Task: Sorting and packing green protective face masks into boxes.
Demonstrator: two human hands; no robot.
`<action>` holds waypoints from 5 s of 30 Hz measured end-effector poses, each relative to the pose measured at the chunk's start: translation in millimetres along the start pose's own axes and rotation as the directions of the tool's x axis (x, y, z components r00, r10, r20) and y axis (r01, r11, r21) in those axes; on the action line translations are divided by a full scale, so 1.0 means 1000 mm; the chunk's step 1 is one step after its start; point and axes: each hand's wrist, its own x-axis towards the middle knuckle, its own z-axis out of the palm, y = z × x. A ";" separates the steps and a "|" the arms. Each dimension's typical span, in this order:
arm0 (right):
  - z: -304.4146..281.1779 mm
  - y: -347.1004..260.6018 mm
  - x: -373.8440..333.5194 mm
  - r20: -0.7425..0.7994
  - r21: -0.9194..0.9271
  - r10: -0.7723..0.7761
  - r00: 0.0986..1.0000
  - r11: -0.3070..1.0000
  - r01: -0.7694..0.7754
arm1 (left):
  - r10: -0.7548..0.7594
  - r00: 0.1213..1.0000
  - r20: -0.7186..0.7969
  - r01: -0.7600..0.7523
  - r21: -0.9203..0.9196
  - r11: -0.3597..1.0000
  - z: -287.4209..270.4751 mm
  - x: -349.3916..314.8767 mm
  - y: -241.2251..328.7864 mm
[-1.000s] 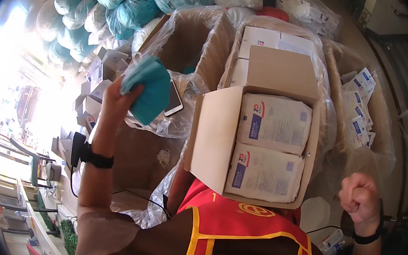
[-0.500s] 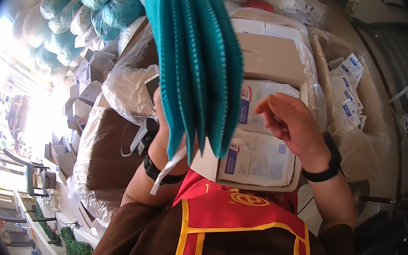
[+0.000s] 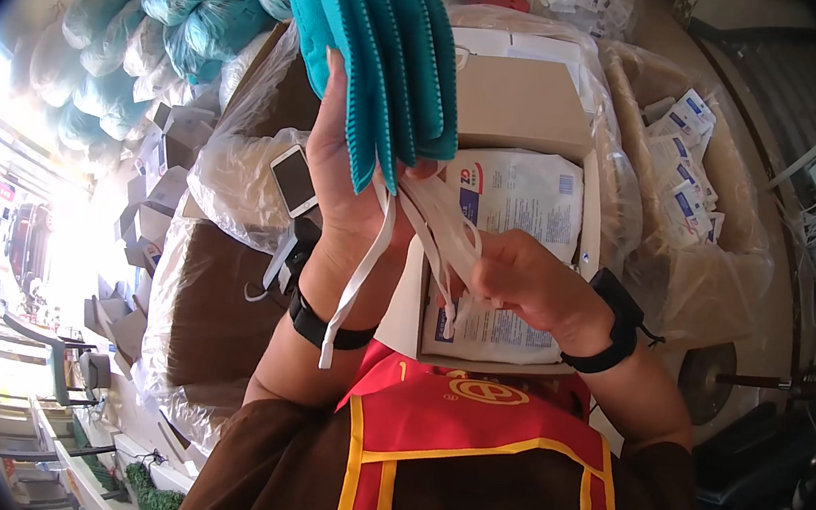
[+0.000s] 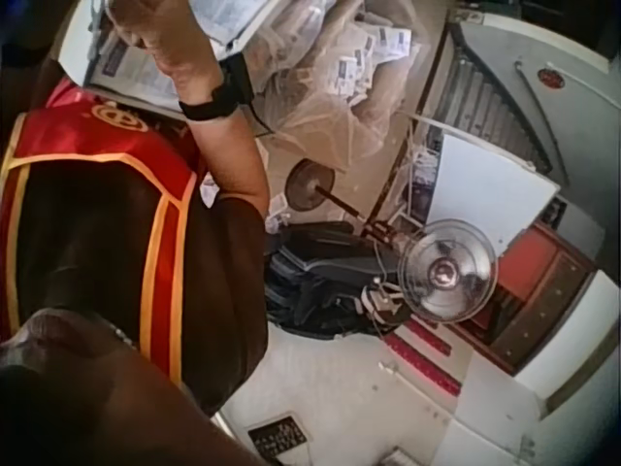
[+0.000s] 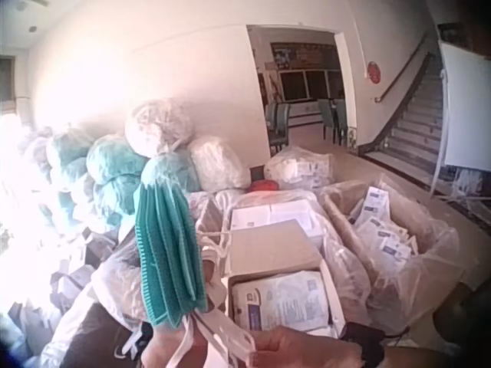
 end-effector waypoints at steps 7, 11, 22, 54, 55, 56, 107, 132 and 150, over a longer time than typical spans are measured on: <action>0.004 -0.036 -0.003 -0.090 0.023 0.253 0.963 0.967 -0.252 | -0.098 0.991 -0.093 0.098 -0.012 0.995 -0.010 0.011 0.016; 0.004 -0.043 0.003 -0.110 -0.122 0.280 0.954 0.948 -0.293 | -0.137 0.990 -0.018 0.135 -0.064 0.989 -0.002 0.008 0.030; -0.017 -0.073 -0.041 -0.418 -0.273 0.279 0.865 0.869 -0.412 | -0.501 0.788 0.358 -0.117 0.886 0.449 0.025 -0.026 0.060; -0.048 -0.096 -0.217 -0.340 0.087 0.466 0.817 0.880 -0.466 | -0.258 0.910 -0.325 0.042 0.692 -0.721 -0.109 -0.052 0.167; -0.050 -0.092 -0.213 -0.328 0.221 0.453 0.829 0.890 -0.399 | -0.131 0.961 -0.242 0.099 0.747 -0.657 -0.104 -0.063 0.174; -0.049 -0.089 -0.204 -0.327 0.229 0.451 0.831 0.890 -0.393 | -0.115 0.982 -0.147 0.048 0.797 -0.602 -0.098 -0.056 0.170; 0.026 -0.068 -0.075 -0.235 -0.250 0.373 0.897 0.869 -0.427 | -0.544 0.776 0.319 -0.524 0.807 -0.273 -0.017 -0.058 0.061; -0.067 0.046 -0.282 -0.936 0.286 0.081 0.344 0.747 0.601 | 0.052 0.997 0.056 -0.052 0.995 -0.080 -0.076 -0.047 0.064; -0.108 0.120 -0.356 -0.994 0.088 0.098 -0.053 0.981 0.173 | -0.276 0.961 -0.025 0.076 0.982 0.175 -0.041 -0.062 -0.014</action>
